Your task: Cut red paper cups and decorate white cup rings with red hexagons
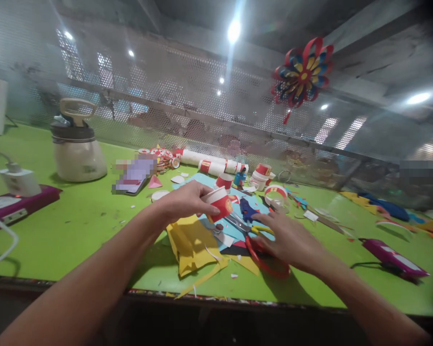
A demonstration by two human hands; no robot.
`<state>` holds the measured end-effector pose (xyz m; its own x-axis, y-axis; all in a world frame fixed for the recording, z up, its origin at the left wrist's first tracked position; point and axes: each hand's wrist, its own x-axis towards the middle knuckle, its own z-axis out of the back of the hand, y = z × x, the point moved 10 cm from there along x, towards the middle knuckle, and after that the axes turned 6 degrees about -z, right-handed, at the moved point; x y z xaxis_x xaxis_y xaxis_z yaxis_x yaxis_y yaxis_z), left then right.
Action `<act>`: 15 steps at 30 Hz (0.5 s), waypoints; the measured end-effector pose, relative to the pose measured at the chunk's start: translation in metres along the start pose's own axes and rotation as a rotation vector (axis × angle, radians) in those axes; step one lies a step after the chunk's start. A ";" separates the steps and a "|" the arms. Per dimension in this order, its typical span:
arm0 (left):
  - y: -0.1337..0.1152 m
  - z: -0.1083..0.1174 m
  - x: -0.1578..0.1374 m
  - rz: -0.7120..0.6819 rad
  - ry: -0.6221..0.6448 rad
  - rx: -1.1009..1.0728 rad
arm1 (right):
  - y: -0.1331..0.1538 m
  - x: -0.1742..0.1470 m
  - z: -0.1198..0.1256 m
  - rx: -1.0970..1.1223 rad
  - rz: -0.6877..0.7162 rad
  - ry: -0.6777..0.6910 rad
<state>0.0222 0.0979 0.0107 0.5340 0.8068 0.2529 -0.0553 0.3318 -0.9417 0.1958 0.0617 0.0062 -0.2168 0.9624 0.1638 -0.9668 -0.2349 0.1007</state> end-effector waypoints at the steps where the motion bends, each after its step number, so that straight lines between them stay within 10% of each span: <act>1: 0.000 -0.006 0.000 0.006 0.033 0.031 | 0.017 -0.003 0.016 0.006 0.101 -0.051; 5: -0.006 -0.035 -0.005 -0.070 0.179 0.300 | 0.077 -0.010 0.068 0.199 0.444 -0.189; 10: -0.016 -0.047 -0.009 -0.177 0.207 0.453 | 0.105 0.011 0.033 0.254 0.519 0.191; 15: -0.026 -0.046 -0.009 -0.260 0.194 0.522 | 0.107 0.019 0.025 0.428 0.579 0.212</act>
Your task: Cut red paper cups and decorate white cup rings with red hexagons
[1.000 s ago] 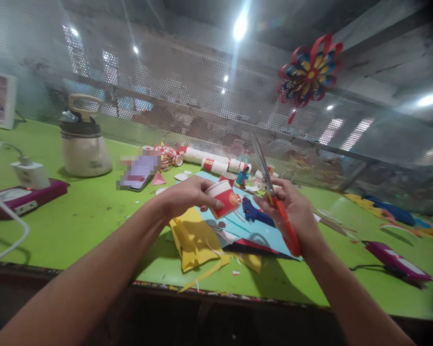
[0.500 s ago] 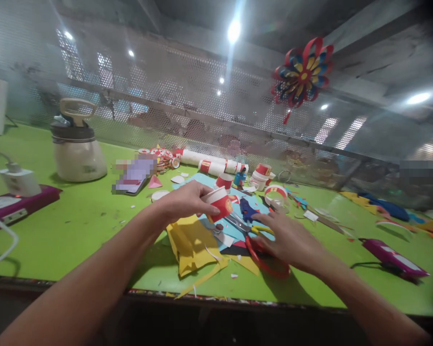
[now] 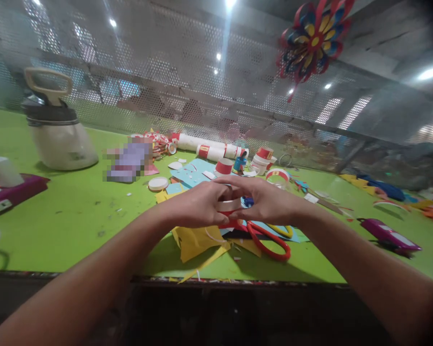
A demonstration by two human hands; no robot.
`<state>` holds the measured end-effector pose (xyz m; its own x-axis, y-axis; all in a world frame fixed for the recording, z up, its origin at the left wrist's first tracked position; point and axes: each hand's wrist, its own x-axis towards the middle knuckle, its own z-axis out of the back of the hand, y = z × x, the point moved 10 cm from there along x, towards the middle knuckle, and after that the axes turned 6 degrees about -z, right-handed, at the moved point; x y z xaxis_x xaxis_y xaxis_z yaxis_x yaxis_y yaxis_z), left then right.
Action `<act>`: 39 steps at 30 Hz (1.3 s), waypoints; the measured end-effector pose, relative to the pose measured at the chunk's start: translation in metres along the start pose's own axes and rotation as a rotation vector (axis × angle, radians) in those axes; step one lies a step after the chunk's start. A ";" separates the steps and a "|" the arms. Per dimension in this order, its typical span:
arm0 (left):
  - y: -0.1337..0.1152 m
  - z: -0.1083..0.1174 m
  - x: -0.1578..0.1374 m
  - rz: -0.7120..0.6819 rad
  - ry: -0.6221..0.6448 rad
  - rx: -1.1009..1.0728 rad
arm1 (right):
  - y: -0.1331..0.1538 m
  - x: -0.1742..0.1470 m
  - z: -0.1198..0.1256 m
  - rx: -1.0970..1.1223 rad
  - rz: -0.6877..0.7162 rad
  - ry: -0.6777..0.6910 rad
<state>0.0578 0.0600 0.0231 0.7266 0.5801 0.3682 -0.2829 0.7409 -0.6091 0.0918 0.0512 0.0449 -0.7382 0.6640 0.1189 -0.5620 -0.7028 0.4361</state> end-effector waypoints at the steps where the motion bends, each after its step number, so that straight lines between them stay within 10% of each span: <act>1: 0.002 0.001 0.000 0.014 -0.003 0.011 | 0.000 0.000 0.000 0.021 0.007 -0.003; 12: 0.003 0.007 0.003 -0.024 -0.103 -0.080 | -0.013 -0.010 0.013 0.095 -0.041 -0.142; 20: 0.037 0.085 -0.033 0.165 -0.871 -0.366 | -0.067 -0.023 0.037 0.808 -0.199 -0.573; 26: 0.039 0.013 -0.007 0.304 -0.400 -0.772 | -0.070 -0.034 0.033 1.004 -0.195 -0.844; 39: 0.057 0.009 -0.014 0.272 -0.704 -0.936 | -0.062 -0.030 0.010 0.887 -0.203 -1.008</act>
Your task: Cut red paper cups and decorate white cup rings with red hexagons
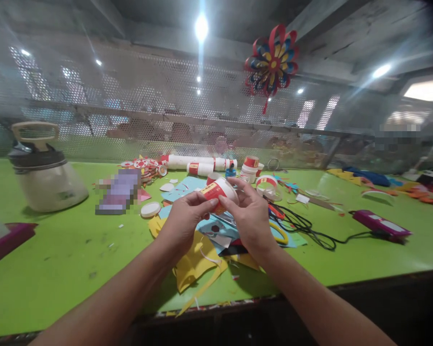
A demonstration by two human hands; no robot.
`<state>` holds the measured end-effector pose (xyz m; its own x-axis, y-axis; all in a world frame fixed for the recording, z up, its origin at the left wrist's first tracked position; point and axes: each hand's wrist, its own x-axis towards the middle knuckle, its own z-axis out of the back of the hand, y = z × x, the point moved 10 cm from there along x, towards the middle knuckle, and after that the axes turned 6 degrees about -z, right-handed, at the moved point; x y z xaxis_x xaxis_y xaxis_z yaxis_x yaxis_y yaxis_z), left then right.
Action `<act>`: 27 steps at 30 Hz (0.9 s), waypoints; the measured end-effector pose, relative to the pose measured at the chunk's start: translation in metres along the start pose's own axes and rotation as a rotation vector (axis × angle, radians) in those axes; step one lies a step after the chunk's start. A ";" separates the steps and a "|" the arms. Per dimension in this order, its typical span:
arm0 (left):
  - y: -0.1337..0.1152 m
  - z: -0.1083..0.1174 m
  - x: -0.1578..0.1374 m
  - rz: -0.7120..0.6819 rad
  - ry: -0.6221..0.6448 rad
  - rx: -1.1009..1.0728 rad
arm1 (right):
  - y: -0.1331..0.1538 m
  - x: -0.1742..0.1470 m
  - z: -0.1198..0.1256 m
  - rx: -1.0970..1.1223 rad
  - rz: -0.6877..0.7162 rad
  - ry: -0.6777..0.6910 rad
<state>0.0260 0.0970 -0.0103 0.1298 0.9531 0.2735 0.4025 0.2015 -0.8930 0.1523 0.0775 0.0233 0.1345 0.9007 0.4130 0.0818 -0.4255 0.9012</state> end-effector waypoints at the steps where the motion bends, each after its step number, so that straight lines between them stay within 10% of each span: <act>1: 0.001 0.001 0.000 0.005 -0.009 -0.009 | -0.002 -0.001 -0.001 -0.021 -0.005 0.010; 10: -0.010 0.012 0.006 0.002 -0.086 -0.110 | 0.012 -0.006 0.060 -0.779 0.093 0.136; 17: -0.011 0.011 0.008 -0.010 -0.087 -0.155 | -0.030 -0.041 0.071 -1.408 0.046 0.633; 27: -0.011 0.027 0.013 -0.011 -0.158 -0.127 | -0.051 -0.008 0.065 -1.404 -0.128 0.634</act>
<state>-0.0011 0.1133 -0.0069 -0.0152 0.9767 0.2140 0.5156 0.1910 -0.8352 0.2112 0.0860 -0.0343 -0.2572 0.9662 -0.0156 -0.9516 -0.2505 0.1782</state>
